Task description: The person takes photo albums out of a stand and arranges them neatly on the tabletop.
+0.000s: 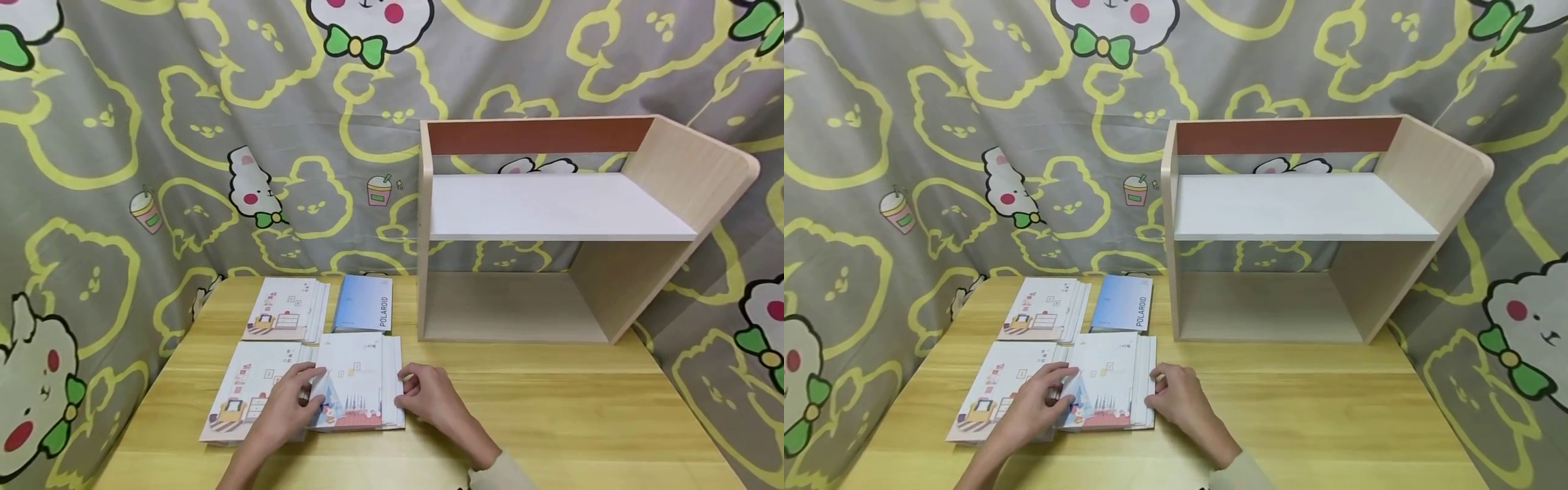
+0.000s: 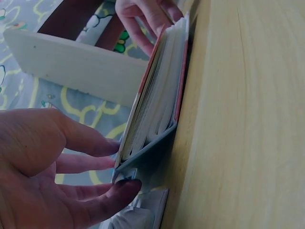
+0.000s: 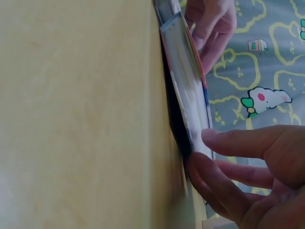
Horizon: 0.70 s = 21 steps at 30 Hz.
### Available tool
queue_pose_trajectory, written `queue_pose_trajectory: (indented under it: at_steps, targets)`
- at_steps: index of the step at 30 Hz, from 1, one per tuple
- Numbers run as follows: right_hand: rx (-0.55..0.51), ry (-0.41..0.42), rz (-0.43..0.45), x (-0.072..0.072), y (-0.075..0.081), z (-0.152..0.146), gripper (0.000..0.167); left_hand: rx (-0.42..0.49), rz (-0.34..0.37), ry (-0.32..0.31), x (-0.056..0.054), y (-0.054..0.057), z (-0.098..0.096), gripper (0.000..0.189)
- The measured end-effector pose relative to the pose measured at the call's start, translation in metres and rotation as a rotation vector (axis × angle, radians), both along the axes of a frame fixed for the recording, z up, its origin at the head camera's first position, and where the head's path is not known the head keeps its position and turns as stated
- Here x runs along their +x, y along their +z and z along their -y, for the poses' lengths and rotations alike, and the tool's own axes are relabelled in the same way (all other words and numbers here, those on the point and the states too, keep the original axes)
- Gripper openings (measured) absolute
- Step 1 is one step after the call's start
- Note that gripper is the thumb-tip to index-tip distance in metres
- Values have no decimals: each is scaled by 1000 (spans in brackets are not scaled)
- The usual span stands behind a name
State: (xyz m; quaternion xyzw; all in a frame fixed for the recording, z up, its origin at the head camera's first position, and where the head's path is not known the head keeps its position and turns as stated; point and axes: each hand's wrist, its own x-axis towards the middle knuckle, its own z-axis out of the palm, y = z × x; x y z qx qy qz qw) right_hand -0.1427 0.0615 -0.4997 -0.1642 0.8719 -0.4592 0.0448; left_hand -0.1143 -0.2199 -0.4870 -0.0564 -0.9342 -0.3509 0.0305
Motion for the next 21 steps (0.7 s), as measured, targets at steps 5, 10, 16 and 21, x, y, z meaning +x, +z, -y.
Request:
queue_pose_trajectory:
  at_steps: [5,10,16,21]
  targets:
    - [-2,42,-6,-3,0,-6,31,-32,11,-1,-2,2,-1,42]
    - [-13,58,-8,-4,1,-14,32,-114,-31,-47,-7,7,-1,46]
    - [-52,57,-28,-3,0,-28,28,-132,-74,-108,-11,10,5,44]
    - [-96,-11,-74,-4,-2,-46,33,-118,-120,-120,-16,10,14,50]
